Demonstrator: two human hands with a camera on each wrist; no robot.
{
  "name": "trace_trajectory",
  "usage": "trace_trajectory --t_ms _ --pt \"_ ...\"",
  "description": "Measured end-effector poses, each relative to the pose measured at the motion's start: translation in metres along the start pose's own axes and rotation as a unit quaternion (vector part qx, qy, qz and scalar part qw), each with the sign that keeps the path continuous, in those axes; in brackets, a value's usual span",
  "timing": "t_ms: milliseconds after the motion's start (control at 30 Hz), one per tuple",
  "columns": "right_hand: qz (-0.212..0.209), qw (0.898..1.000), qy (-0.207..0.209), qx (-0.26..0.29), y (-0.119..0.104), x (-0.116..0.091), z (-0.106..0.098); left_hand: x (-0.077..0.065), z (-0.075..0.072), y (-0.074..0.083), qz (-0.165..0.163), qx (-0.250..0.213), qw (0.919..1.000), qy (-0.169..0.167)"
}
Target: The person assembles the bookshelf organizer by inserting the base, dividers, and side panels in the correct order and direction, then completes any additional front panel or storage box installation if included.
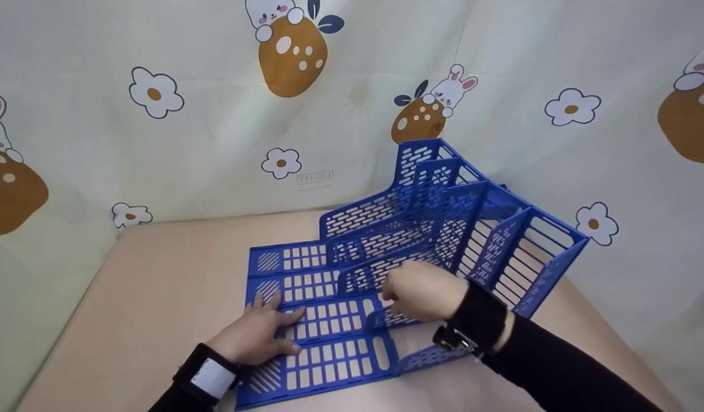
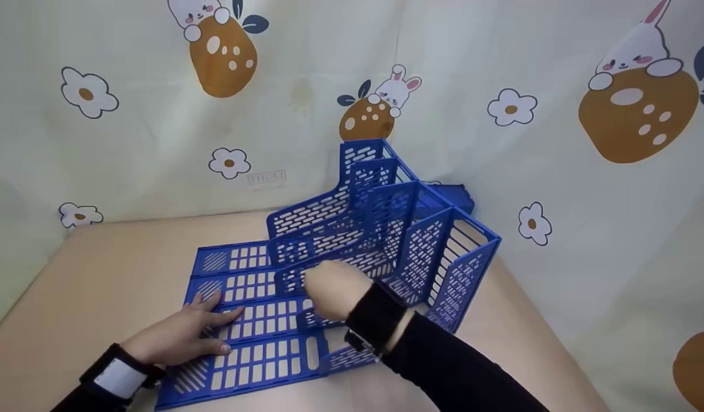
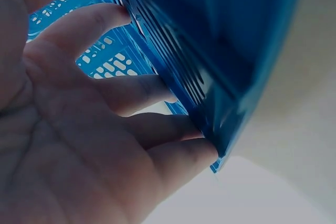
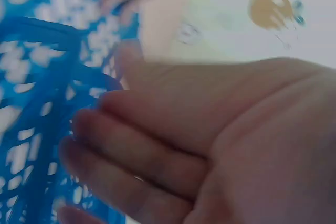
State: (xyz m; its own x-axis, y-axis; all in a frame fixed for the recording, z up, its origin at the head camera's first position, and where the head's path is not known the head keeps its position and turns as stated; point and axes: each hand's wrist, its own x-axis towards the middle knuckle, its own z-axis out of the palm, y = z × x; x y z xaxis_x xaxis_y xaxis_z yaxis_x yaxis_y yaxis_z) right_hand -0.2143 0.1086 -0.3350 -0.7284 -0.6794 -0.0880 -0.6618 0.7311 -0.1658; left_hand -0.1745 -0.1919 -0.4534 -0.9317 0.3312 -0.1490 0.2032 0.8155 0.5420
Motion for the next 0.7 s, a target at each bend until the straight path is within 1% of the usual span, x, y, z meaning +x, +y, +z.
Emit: trace_trajectory --t_ms 33,100,167,300,400,500,700 --pt "0.005 1.000 -0.005 0.001 0.002 -0.004 0.004 0.000 0.000 0.000 0.000 0.002 1.0000 0.001" --pt "0.010 1.000 0.000 0.000 0.006 -0.007 0.011 0.000 0.000 0.000 -0.003 0.005 1.0000 0.002" --pt "0.015 1.000 -0.002 0.009 0.010 -0.006 0.016 0.001 0.000 0.000 -0.007 0.008 0.9999 0.003" --pt "0.022 0.999 -0.020 0.025 0.014 0.000 0.022 0.002 0.001 0.001 -0.013 0.016 0.9998 0.004" --pt "0.039 0.998 -0.015 0.052 0.016 0.003 0.026 0.002 0.001 0.002 -0.014 0.028 0.9995 0.006" --pt "0.049 0.995 -0.005 0.083 0.010 0.007 0.028 0.000 -0.001 0.004 -0.017 0.045 0.9988 0.011" --pt "0.036 0.996 0.006 0.077 -0.020 0.026 0.033 -0.001 0.000 0.008 -0.022 0.056 0.9979 0.021"
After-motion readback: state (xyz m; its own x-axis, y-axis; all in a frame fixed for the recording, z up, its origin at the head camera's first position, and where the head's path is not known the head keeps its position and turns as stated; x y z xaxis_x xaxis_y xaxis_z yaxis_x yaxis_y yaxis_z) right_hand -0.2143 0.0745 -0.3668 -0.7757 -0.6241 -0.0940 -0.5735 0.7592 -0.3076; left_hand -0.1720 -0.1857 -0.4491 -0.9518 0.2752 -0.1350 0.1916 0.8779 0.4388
